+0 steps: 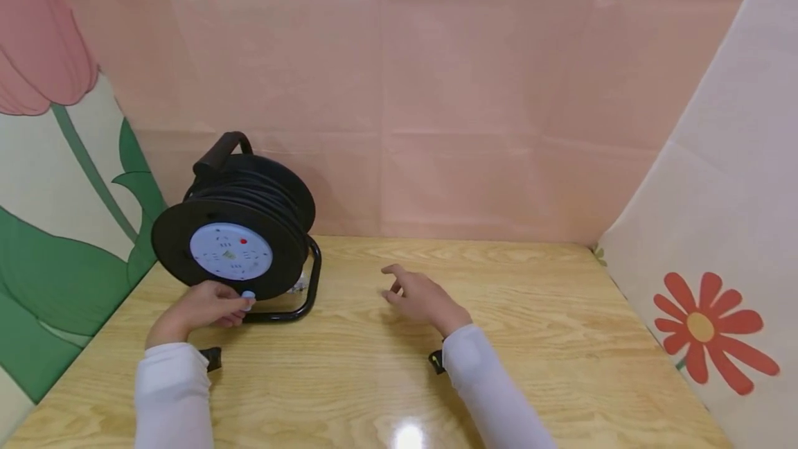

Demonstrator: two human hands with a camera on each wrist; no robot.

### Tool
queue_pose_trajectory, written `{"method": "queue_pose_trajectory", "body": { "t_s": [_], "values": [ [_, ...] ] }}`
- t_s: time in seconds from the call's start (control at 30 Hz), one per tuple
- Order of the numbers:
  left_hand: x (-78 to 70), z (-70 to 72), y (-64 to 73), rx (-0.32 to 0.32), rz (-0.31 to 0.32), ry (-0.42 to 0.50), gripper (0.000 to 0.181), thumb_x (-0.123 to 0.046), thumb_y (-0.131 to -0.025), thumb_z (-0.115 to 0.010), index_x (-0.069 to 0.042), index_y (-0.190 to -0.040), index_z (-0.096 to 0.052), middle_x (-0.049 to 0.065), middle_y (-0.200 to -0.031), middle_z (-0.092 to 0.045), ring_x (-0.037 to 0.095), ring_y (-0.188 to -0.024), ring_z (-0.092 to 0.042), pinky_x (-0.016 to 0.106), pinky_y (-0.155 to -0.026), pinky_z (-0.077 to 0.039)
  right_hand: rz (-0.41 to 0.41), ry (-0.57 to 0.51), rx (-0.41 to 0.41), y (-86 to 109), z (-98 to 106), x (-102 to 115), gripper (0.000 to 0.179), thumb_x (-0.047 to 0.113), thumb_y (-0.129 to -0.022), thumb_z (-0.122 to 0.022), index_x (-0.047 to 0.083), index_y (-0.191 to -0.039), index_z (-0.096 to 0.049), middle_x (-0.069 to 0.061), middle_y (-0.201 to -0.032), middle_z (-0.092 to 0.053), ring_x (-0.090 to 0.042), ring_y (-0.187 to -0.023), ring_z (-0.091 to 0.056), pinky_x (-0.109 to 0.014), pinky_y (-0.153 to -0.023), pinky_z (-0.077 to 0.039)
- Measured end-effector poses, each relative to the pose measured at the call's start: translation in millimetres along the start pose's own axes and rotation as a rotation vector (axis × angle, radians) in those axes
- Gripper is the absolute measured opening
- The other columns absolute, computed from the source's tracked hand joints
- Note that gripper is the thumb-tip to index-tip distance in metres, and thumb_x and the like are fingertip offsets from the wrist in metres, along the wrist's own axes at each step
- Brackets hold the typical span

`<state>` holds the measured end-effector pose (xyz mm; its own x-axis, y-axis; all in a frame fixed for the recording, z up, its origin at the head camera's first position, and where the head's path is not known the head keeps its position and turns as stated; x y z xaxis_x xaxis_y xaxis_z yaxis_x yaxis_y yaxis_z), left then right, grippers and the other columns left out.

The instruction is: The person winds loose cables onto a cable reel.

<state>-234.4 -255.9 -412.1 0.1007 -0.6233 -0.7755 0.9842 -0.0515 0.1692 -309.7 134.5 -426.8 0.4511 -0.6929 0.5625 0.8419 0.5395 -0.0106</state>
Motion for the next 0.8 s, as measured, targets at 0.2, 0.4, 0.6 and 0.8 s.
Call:
{"method": "queue_pose_trajectory", "body": {
  "t_s": [0.2,0.4,0.6,0.8],
  "values": [
    [7.0,5.1,2.2,-0.003,0.011,0.017,0.036,-0.029,-0.093,-0.072,0.008,-0.095,-0.070,0.008,-0.082,-0.070,0.023,-0.078,-0.068,0.037,-0.074,-0.059,-0.013,0.011,-0.012,14.6,6,-13,0.047,0.028,-0.103,-0.059,0.019,-0.148,-0.045,-0.002,-0.109,-0.066,-0.017,-0.094,-0.065,-0.043,-0.084,-0.054],
    [12.5,11.0,6.7,-0.038,0.033,-0.026,0.038,-0.032,-0.094,-0.072,0.006,-0.097,-0.071,0.007,-0.085,-0.071,0.020,-0.078,-0.068,0.039,-0.078,-0.059,-0.054,0.010,-0.034,29.5,13,-25,0.048,0.027,-0.103,-0.059,0.021,-0.148,-0.045,0.001,-0.108,-0.065,-0.014,-0.094,-0.064,-0.043,-0.084,-0.054],
    [14.2,17.2,12.7,-0.071,0.062,-0.066,0.040,-0.035,-0.094,-0.071,0.004,-0.097,-0.071,0.006,-0.085,-0.071,0.020,-0.079,-0.068,0.040,-0.078,-0.059,-0.053,0.022,-0.051,41.8,20,-33,0.047,0.027,-0.103,-0.059,0.018,-0.147,-0.045,-0.001,-0.109,-0.066,-0.017,-0.095,-0.065,-0.044,-0.083,-0.054],
    [13.4,20.9,16.4,-0.083,0.067,-0.073,0.039,-0.033,-0.094,-0.070,0.006,-0.098,-0.069,0.006,-0.085,-0.071,0.019,-0.078,-0.068,0.039,-0.076,-0.059,-0.048,0.020,-0.058,50.8,25,-40,0.046,0.024,-0.104,-0.057,0.016,-0.148,-0.044,-0.002,-0.109,-0.065,-0.019,-0.095,-0.065,-0.044,-0.083,-0.054]
  ]
}}
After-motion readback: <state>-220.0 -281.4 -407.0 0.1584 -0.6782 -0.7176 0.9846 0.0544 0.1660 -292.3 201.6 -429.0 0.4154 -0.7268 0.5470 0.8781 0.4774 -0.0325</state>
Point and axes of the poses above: each hand's wrist, its own y-axis away from the middle knuckle, its own z-axis out of the back of the hand, x = y × z, the point moved 2 cm from there along -y, towards the middle knuckle
